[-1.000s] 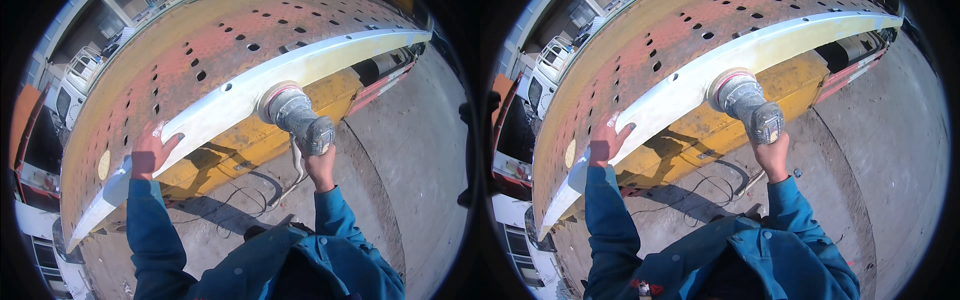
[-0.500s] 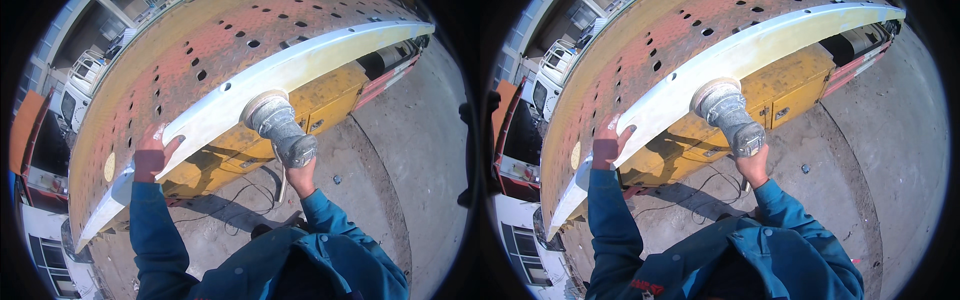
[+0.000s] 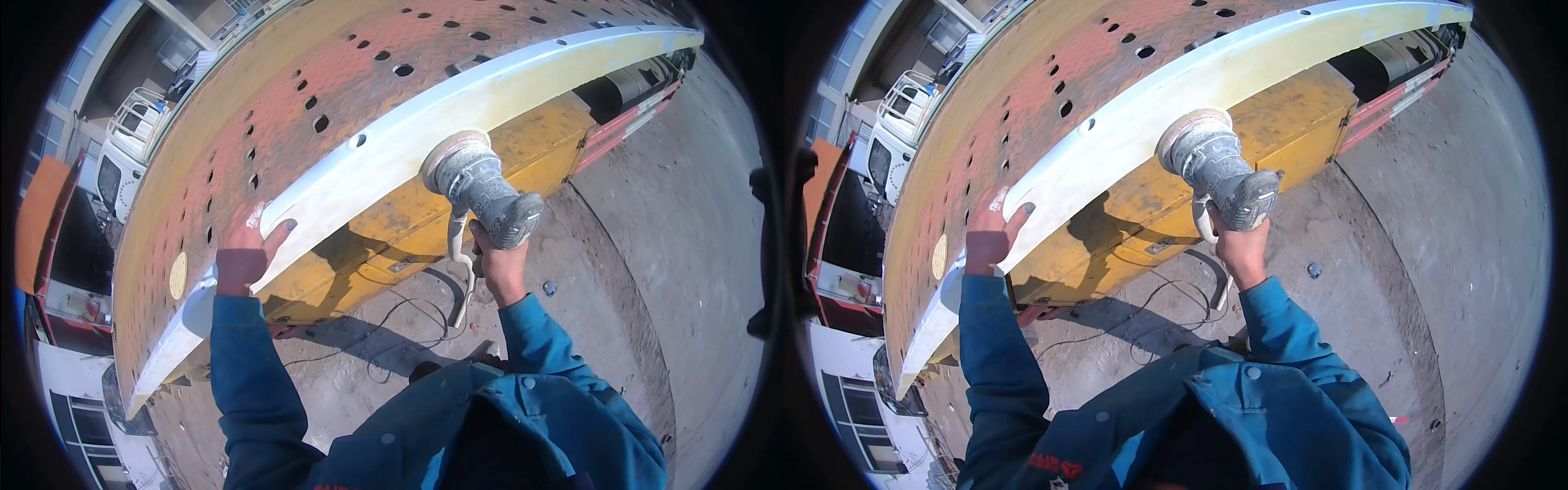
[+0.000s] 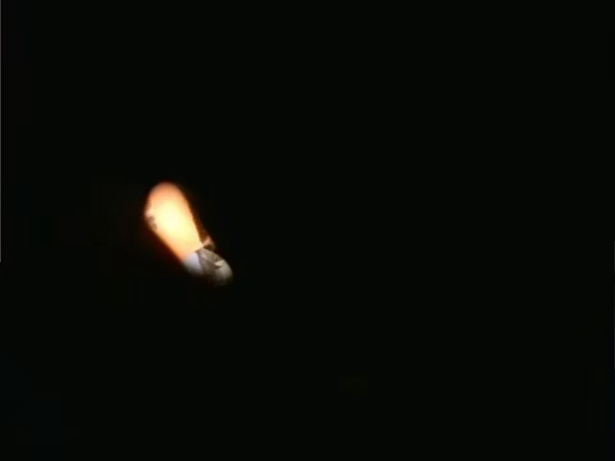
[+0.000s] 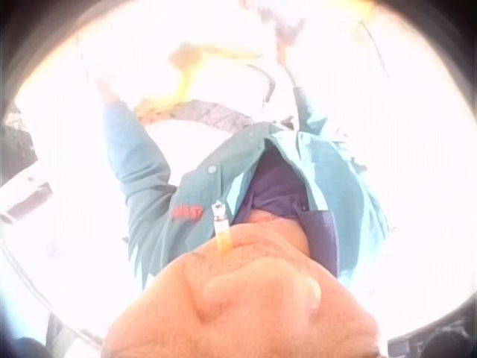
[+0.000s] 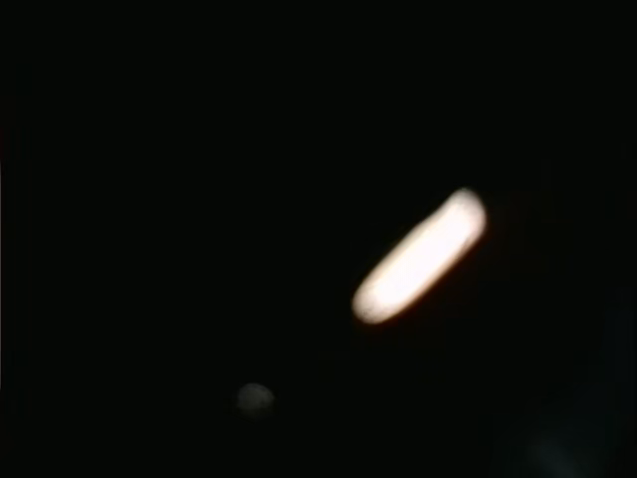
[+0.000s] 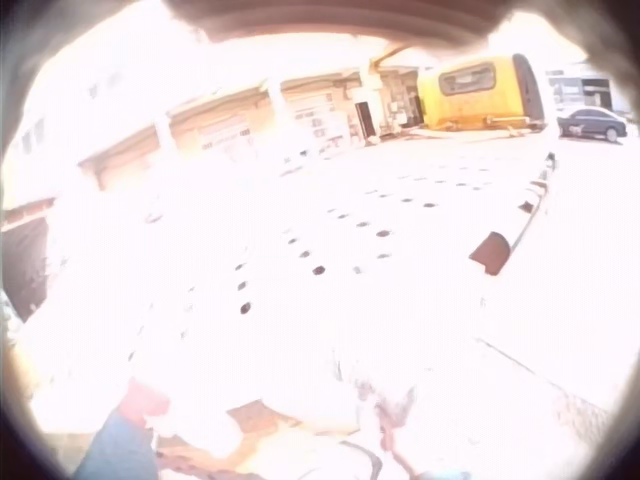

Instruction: The person uses an orbital sander to smooth the surface of a white car bumper resting on a yellow metal workbench. The person moves the sander along the length of the bumper, occasionally adjusting grip and position.

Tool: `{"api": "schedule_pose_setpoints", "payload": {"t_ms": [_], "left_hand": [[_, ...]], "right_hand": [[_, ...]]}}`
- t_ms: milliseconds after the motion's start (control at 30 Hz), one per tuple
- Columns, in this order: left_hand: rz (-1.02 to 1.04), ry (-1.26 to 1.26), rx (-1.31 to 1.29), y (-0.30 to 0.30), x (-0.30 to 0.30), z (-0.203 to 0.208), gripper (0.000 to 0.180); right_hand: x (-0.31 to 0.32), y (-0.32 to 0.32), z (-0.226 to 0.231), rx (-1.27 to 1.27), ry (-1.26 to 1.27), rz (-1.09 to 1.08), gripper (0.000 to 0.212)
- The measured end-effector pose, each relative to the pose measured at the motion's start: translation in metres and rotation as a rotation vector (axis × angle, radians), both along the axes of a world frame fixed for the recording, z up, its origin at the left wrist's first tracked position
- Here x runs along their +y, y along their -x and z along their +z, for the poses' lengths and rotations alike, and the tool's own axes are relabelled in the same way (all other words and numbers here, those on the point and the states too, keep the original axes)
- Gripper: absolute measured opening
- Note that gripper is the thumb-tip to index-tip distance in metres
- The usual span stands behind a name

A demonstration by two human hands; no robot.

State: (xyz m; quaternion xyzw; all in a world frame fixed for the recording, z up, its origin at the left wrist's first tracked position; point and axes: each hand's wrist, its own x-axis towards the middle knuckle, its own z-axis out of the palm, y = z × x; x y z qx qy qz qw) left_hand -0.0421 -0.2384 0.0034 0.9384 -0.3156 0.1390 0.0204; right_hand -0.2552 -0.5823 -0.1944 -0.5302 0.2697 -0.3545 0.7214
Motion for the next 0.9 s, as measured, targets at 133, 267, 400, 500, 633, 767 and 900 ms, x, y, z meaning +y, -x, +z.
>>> {"api": "schedule_pose_setpoints", "payload": {"t_ms": [133, 267, 400, 500, 633, 767, 900], "left_hand": [[0.027, 0.009, 0.018, 0.004, -0.001, 0.001, 0.068], [0.018, 0.019, 0.019, 0.005, -0.006, 0.002, 0.066], [-0.006, -0.002, -0.001, 0.006, -0.003, 0.003, 0.065], [0.030, 0.022, 0.000, 0.007, -0.004, 0.001, 0.064], [-0.017, 0.042, -0.037, 0.005, -0.001, -0.002, 0.063], [-0.054, 0.059, -0.047, 0.005, -0.002, -0.002, 0.063], [-0.095, 0.070, -0.075, 0.005, -0.003, -0.001, 0.063]], "right_hand": [[-0.008, 0.001, 0.010, 0.007, -0.057, -0.013, 0.019], [-0.029, -0.002, 0.014, 0.012, -0.066, -0.009, 0.015], [-0.004, 0.006, 0.000, 0.039, -0.068, 0.017, 0.026], [0.009, 0.003, -0.007, 0.021, 0.095, 0.022, 0.030], [0.009, -0.005, -0.011, -0.004, 0.193, 0.017, 0.034], [0.022, 0.004, -0.009, 0.057, 0.492, 0.114, 0.043], [0.050, 0.007, -0.037, 0.028, 0.430, 0.098, 0.029]]}}
